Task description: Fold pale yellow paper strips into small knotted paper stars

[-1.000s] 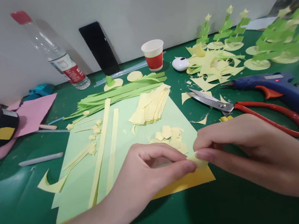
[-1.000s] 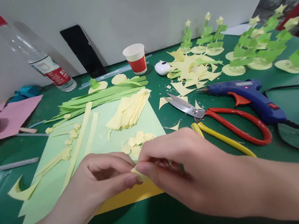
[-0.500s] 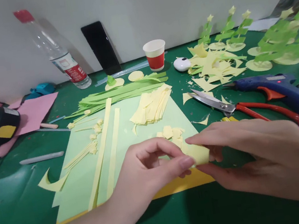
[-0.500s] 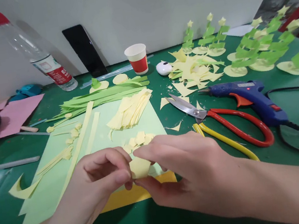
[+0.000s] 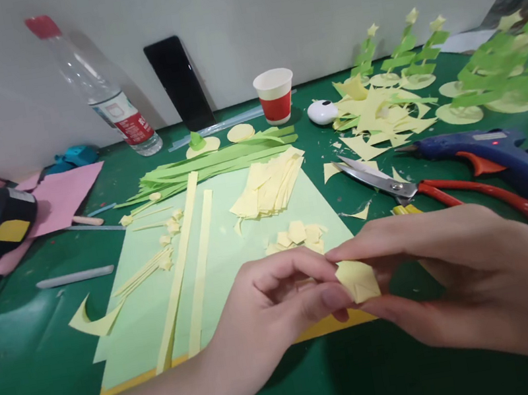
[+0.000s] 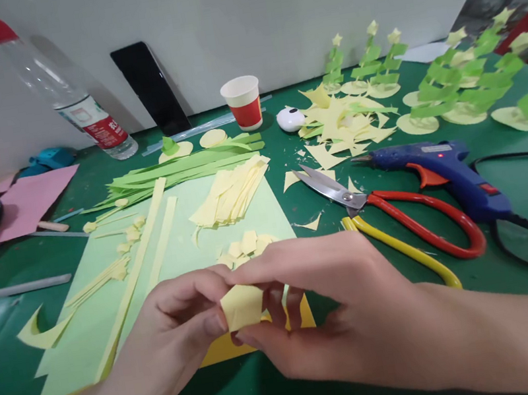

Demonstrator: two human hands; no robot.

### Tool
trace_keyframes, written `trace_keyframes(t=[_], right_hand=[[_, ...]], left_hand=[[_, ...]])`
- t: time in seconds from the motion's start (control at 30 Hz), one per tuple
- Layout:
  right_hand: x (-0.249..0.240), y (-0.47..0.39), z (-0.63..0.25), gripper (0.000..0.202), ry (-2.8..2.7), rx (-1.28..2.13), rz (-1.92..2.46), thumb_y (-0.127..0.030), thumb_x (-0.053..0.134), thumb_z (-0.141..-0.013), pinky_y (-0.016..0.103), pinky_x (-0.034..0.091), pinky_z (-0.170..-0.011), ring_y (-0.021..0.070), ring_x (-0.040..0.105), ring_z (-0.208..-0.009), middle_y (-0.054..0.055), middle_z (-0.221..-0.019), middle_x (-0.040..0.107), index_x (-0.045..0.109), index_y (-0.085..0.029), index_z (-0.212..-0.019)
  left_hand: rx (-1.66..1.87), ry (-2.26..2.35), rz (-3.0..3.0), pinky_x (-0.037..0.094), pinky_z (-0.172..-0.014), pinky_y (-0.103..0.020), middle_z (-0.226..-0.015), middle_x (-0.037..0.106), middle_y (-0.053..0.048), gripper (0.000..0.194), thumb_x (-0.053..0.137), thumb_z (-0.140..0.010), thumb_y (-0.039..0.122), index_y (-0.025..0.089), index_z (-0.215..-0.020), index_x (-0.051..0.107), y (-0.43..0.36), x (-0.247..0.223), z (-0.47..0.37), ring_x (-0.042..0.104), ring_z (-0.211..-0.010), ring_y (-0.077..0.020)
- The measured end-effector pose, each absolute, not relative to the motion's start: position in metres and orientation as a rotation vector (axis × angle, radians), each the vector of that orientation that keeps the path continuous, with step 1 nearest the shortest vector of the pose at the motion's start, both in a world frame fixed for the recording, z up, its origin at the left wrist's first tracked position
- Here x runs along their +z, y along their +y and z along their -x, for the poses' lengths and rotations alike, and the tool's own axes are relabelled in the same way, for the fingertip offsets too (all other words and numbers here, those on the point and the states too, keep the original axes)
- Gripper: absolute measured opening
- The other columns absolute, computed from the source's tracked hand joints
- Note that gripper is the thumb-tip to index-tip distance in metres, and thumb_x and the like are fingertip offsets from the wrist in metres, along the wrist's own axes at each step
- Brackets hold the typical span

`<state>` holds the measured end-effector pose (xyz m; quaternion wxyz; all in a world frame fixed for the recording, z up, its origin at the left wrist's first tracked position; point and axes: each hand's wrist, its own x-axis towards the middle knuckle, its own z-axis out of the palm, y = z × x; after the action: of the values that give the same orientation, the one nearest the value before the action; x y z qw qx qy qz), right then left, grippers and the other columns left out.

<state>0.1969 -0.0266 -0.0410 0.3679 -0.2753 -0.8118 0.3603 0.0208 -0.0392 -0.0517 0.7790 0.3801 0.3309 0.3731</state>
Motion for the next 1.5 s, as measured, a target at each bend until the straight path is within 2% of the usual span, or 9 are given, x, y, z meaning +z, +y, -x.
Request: trace_keyframes(t=[0.23, 0.37, 0.6, 0.83, 0.9, 1.0, 1.17, 1.27, 1.5], right_hand=[[-0.035, -0.026, -0.198, 0.018, -2.142, 0.824, 0.686, 0.003, 0.058, -0.067, 0.003, 0.047, -0.052, 0.0029, 0.058, -0.051, -0.002, -0.064, 0.066, 0.063, -0.012, -0.077], [-0.034, -0.022, -0.197, 0.018, -2.208, 0.626, 0.671, 0.001, 0.057, -0.067, 0.003, 0.046, -0.051, 0.0025, 0.056, -0.049, -0.003, -0.061, 0.064, 0.062, -0.014, -0.075], [-0.033, -0.024, -0.201, 0.011, -2.329, 0.479, 0.665, -0.007, 0.052, -0.078, 0.009, 0.046, -0.046, 0.0047, 0.056, -0.048, -0.002, -0.060, 0.063, 0.058, -0.014, -0.083], [-0.036, -0.027, -0.206, 0.010, -2.377, 0.569, 0.714, -0.012, 0.052, -0.083, 0.010, 0.047, -0.048, 0.0059, 0.060, -0.055, 0.000, -0.071, 0.068, 0.059, -0.016, -0.077], [-0.034, -0.027, -0.205, 0.006, -2.337, 0.631, 0.694, -0.010, 0.058, -0.078, 0.010, 0.047, -0.049, 0.0063, 0.059, -0.055, 0.000, -0.072, 0.067, 0.061, -0.015, -0.079], [-0.033, -0.024, -0.202, 0.014, -2.253, 0.863, 0.705, -0.005, 0.061, -0.073, 0.010, 0.047, -0.047, 0.0061, 0.056, -0.051, -0.002, -0.067, 0.065, 0.063, -0.015, -0.083], [-0.036, -0.020, -0.197, 0.007, -1.775, 1.632, 0.935, -0.016, 0.058, -0.080, 0.009, 0.049, -0.044, 0.0060, 0.059, -0.049, -0.004, -0.060, 0.062, 0.064, -0.019, -0.081], [-0.039, -0.020, -0.196, 0.005, -1.399, 1.986, 1.006, -0.020, 0.066, -0.076, 0.007, 0.049, -0.043, 0.0048, 0.059, -0.047, -0.006, -0.055, 0.060, 0.063, -0.018, -0.078], [-0.038, -0.022, -0.195, 0.009, -1.203, 2.104, 0.957, -0.015, 0.071, -0.072, 0.006, 0.048, -0.044, 0.0032, 0.058, -0.047, -0.005, -0.057, 0.063, 0.063, -0.016, -0.076]], left_hand=[[0.765, 0.796, -0.811, 0.049, -0.060, -0.015, -0.066, 0.065, 0.004, 0.003, 0.074, -0.069, 0.019, 0.019, -0.066, 0.073, -0.039, -0.049, -0.017, 0.059, -0.062, -0.0068], [0.739, 0.813, -0.840, 0.049, -0.059, -0.015, -0.067, 0.066, 0.004, 0.013, 0.069, -0.071, 0.011, 0.021, -0.065, 0.074, -0.038, -0.047, -0.018, 0.059, -0.062, -0.0066], [0.729, 0.839, -0.940, 0.047, -0.067, -0.017, -0.067, 0.067, 0.007, 0.023, 0.066, -0.070, 0.004, 0.024, -0.061, 0.073, -0.037, -0.043, -0.017, 0.059, -0.065, -0.0067], [0.674, 0.873, -1.068, 0.045, -0.064, -0.020, -0.074, 0.065, 0.003, 0.013, 0.066, -0.073, 0.011, 0.019, -0.062, 0.064, -0.036, -0.042, -0.014, 0.058, -0.072, -0.0112], [0.646, 0.902, -1.112, 0.044, -0.065, -0.022, -0.074, 0.063, 0.002, 0.013, 0.065, -0.074, 0.016, 0.018, -0.063, 0.060, -0.036, -0.042, -0.013, 0.057, -0.073, -0.0127], [0.625, 0.958, -1.200, 0.043, -0.067, -0.026, -0.072, 0.059, 0.002, 0.018, 0.062, -0.077, 0.023, 0.018, -0.063, 0.053, -0.037, -0.043, -0.013, 0.053, -0.072, -0.0137], [0.672, 1.048, -1.343, 0.042, -0.068, -0.027, -0.072, 0.057, 0.003, 0.018, 0.059, -0.080, 0.028, 0.019, -0.067, 0.051, -0.035, -0.045, -0.013, 0.053, -0.071, -0.0139], [0.665, 1.036, -1.415, 0.042, -0.072, -0.026, -0.074, 0.057, 0.003, 0.016, 0.054, -0.083, 0.024, 0.019, -0.068, 0.052, -0.033, -0.044, -0.013, 0.054, -0.073, -0.0132], [0.569, 0.957, -1.449, 0.043, -0.070, -0.026, -0.076, 0.056, 0.001, 0.020, 0.045, -0.087, 0.026, 0.018, -0.070, 0.051, -0.033, -0.041, -0.014, 0.055, -0.075, -0.0146]])
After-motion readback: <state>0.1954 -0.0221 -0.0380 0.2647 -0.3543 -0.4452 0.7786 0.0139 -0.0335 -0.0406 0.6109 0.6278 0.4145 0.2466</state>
